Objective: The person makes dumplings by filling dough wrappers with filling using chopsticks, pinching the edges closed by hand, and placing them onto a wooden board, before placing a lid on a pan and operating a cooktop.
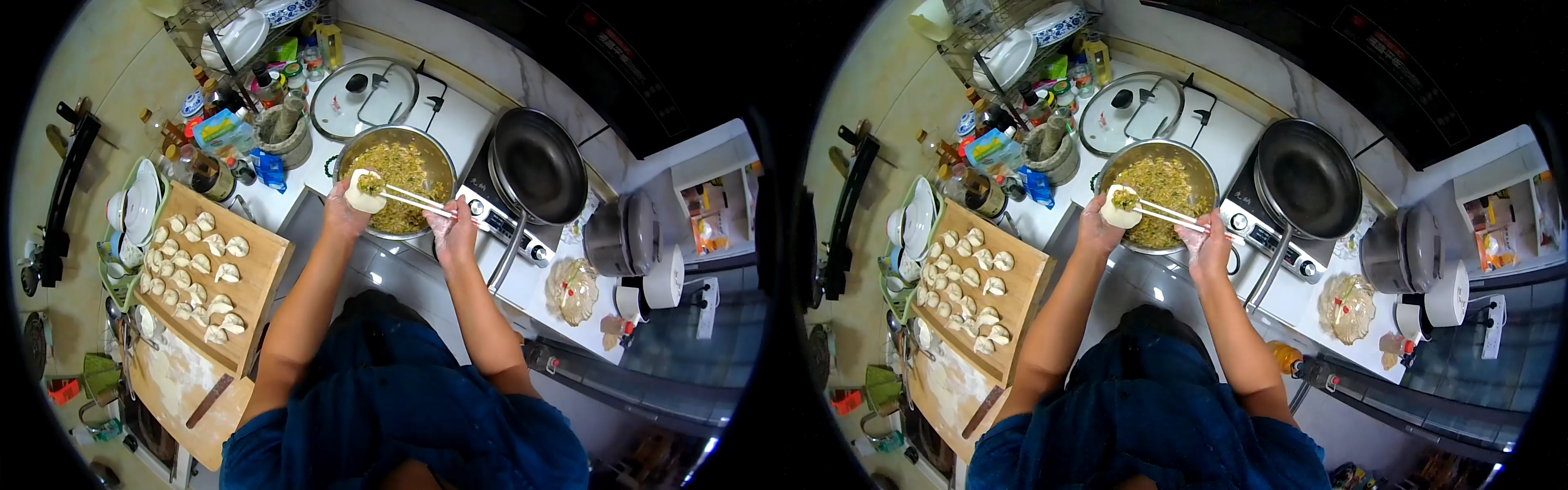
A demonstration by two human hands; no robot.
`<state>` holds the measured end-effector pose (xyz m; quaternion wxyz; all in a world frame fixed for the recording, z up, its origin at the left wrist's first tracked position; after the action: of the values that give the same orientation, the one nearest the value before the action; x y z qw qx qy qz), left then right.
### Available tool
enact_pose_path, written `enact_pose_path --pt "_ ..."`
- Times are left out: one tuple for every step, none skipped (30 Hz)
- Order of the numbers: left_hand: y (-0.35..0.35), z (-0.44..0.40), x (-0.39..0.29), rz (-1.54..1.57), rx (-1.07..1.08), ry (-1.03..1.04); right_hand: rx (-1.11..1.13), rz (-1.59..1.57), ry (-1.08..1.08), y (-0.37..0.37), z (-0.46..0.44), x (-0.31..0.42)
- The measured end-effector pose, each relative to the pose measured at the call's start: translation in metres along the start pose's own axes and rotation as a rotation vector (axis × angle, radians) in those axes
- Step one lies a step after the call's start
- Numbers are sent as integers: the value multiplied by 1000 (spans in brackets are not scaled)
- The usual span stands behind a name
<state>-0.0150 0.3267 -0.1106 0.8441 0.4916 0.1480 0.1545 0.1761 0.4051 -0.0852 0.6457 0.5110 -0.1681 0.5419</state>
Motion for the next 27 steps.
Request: enact_pose_path --pt "1 -1 2 5 4 2 -9 6 -6 -2 -2 -5" --pt "2 -3 3 9 9 4 -16 11 -12 -5 -4 -8" --pt "3 -3 5 12 0 6 -21 15 -12 -5 -3 -9" --pt "3 -3 5 16 -10 10 -18 26 -10 -5 -2 -10" --pt "3 -3 5 20 -21 14 -15 38 -8 -5 -1 -10" --pt "1 -6 5 51 -18 6 -11 50 -6 -2 2 -8" --pt "-2 -9 5 81 -15 -2 1 103 -23 0 6 -4" --pt "-4 -11 5 112 -12 -11 13 157 -40 2 11 1" --pt "-4 -10 5 96 -33 -1 25 210 -58 4 15 5" --pt "-3 -8 7 81 -54 10 46 260 -109 6 18 10" --pt "-2 -7 7 66 -74 21 68 310 -160 6 22 15" --pt "-5 -10 7 78 -73 17 90 360 -211 7 25 20" --pt "-8 -13 7 90 -71 12 94 365 -240 6 28 24" --pt "-11 -16 7 103 -68 7 99 372 -271 5 31 29" --pt "-10 -16 6 97 -62 5 104 378 -301 5 33 33" --pt "-8 -16 5 91 -54 4 79 335 -302 3 33 36" --pt "-8 -16 4 85 -48 4 55 292 -301 0 33 38" --pt "-6 -15 4 83 -45 3 30 248 -300 -2 34 40" --pt "-4 -14 3 80 -43 2 -5 152 -236 -1 34 38" --pt "-2 -12 4 77 -41 0 -9 112 -192 0 31 34" --pt "2 -9 6 95 -64 -8 -15 71 -149 -1 27 28" --pt "8 -4 9 112 -86 -17 -21 29 -107 -4 23 21" --pt "11 -2 11 128 -107 -26 -34 24 -51 -8 17 12" --pt "9 -5 12 112 -78 -28 -54 24 -27 -11 15 7" --pt "5 -8 13 95 -50 -30 -73 24 -2 -13 12 1" --pt "2 -11 13 78 -21 -31 -92 24 24 -15 10 -4" --pt "2 -11 13 78 -17 -23 -140 5 28 -8 16 1"
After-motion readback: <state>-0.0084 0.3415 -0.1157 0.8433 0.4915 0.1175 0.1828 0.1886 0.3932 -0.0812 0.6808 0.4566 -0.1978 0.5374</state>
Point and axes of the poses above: each hand's wrist, its own z-axis away from the middle knuckle, its own y-axis out of the palm, x = y × z, the point moved 6 cm from there along -z, towards the middle knuckle, and after that the axes turned 11 degrees about z, right-handed, at the moved point
